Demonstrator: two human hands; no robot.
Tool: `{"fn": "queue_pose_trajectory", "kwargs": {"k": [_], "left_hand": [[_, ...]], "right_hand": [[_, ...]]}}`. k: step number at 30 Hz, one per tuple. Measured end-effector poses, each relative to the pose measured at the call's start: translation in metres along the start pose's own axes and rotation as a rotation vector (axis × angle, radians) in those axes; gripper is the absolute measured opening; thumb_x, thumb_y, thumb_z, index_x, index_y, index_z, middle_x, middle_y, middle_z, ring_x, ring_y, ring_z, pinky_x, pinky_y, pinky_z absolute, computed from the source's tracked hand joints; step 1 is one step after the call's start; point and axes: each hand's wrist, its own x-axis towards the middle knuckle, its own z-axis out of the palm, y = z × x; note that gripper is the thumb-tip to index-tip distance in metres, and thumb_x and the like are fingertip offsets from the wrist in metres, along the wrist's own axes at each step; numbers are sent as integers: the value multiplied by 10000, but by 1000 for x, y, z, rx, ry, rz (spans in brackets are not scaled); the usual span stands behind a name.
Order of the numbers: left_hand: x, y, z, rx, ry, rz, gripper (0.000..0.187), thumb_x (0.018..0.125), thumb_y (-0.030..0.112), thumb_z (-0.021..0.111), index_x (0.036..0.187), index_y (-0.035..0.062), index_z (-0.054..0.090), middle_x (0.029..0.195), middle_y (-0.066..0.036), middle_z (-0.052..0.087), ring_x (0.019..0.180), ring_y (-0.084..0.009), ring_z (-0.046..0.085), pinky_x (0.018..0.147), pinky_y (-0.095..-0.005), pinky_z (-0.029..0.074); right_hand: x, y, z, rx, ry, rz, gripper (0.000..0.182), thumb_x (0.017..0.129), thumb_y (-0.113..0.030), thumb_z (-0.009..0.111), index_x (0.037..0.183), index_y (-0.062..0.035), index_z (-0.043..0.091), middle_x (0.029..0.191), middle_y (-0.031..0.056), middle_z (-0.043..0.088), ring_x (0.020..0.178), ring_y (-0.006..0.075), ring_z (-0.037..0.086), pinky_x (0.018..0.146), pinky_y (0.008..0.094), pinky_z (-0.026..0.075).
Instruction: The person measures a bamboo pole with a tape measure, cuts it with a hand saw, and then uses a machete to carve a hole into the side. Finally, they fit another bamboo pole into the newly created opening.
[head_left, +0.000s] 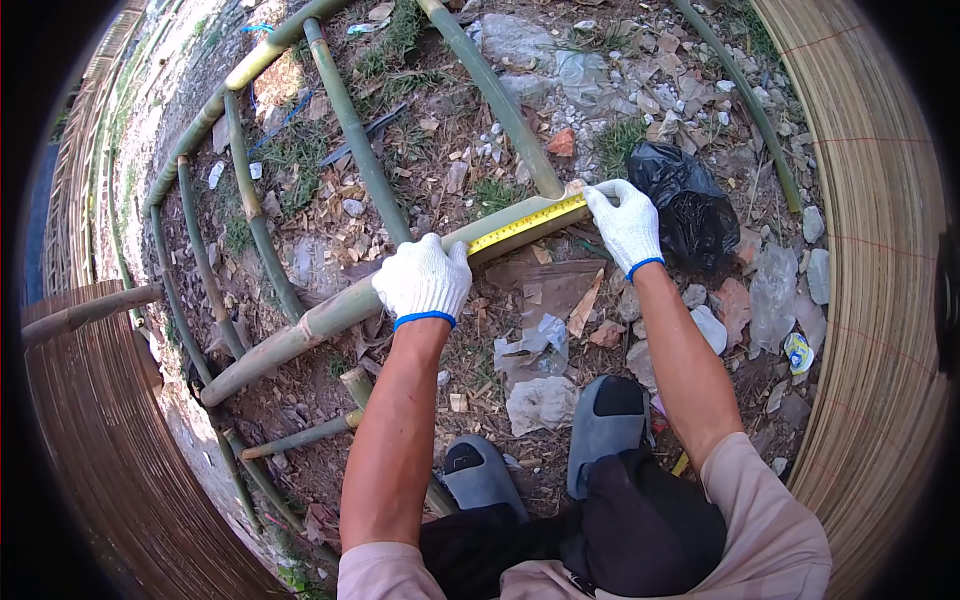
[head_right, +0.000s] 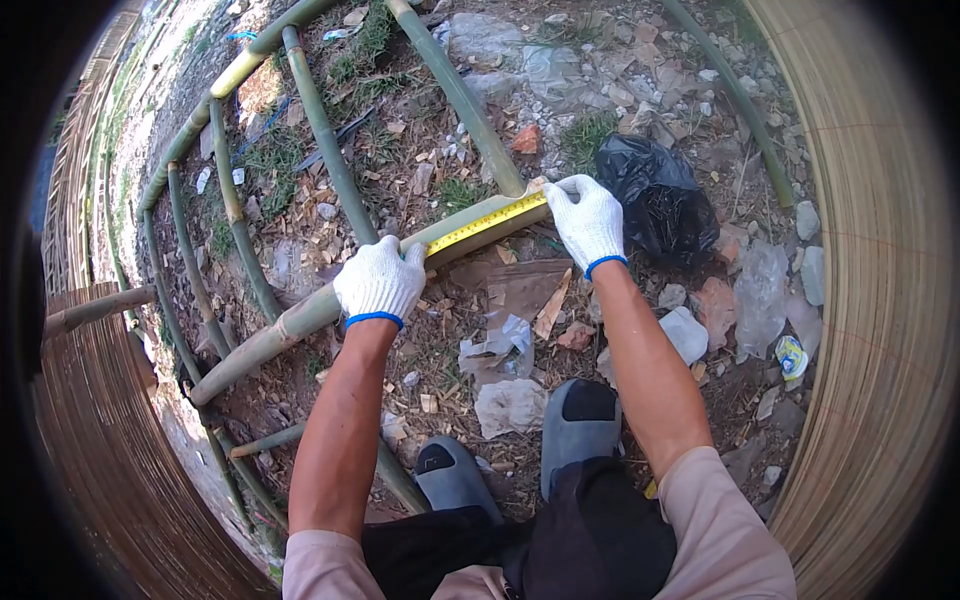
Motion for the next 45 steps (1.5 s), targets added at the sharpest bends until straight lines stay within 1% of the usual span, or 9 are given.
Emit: {"fn": "queue_pose_trajectory", "kwargs": {"k": [5,8,10,12,15,22,34,38,45], "left_hand": [[3,-1,0,-21,-32,5,483,979,531,619,1027,73,765,929,-216,772,894,-421,759,792,-513,601],[4,-1,-2,-23,-44,-5,472,977,525,625,1023,78,768,928,-216,773,895,-421,760,789,-513,602],[5,-1,1,-27,-45,-23,454,965,535,649,1028,107,785,942,-191,773,912,-406,759,796,-514,590],[5,0,2,-28,-47,-37,437,953,545,674,1034,136,802,957,-165,773,930,-392,758,803,-515,579],[4,1,3,-24,-35,-46,438,952,548,674,1043,139,801,963,-163,769,940,-386,754,806,-516,575],[4,-1,2,-20,-28,-26,443,965,531,650,1035,115,786,952,-187,771,925,-400,758,802,-515,591],[2,-1,-1,-43,-25,-12,444,973,499,641,1012,74,762,943,-219,771,899,-416,758,790,-513,605],[2,-1,-1,-62,-11,-25,443,966,494,653,984,65,765,933,-225,769,898,-419,757,791,-519,603],[3,-1,2,-41,-8,-33,443,954,524,677,1034,103,791,959,-194,776,920,-403,765,784,-512,607]], "right_hand": [[-7,-4,4,-29,64,-28,357,957,-359,744,1076,-22,761,989,180,779,937,310,760,847,402,581],[-22,-9,9,-105,273,-208,289,976,-294,719,1111,-39,739,981,175,768,884,334,752,811,417,586],[-43,-23,15,-17,177,-377,257,988,-241,691,1145,-45,743,1024,192,766,893,349,758,802,417,595],[-67,-35,23,0,-105,-226,368,981,-244,690,1283,-33,708,1074,240,758,953,370,760,849,433,595],[-83,-37,43,41,-184,-211,441,987,-272,662,1362,-39,669,1131,282,734,1036,434,729,909,474,580],[-82,-32,48,22,-188,-208,458,990,-253,635,1408,-66,647,1178,285,715,1105,464,686,951,499,567],[-86,-36,41,2,-313,-148,525,991,-285,637,1478,-96,588,1119,302,713,1037,482,694,905,526,557],[-85,-27,46,-1,-286,-214,535,997,-306,627,1491,-107,575,1116,305,713,1034,485,693,908,529,555],[-86,-35,38,-19,-358,-150,523,1000,-302,631,1480,-100,583,1141,300,713,1043,473,698,910,525,559]]}}
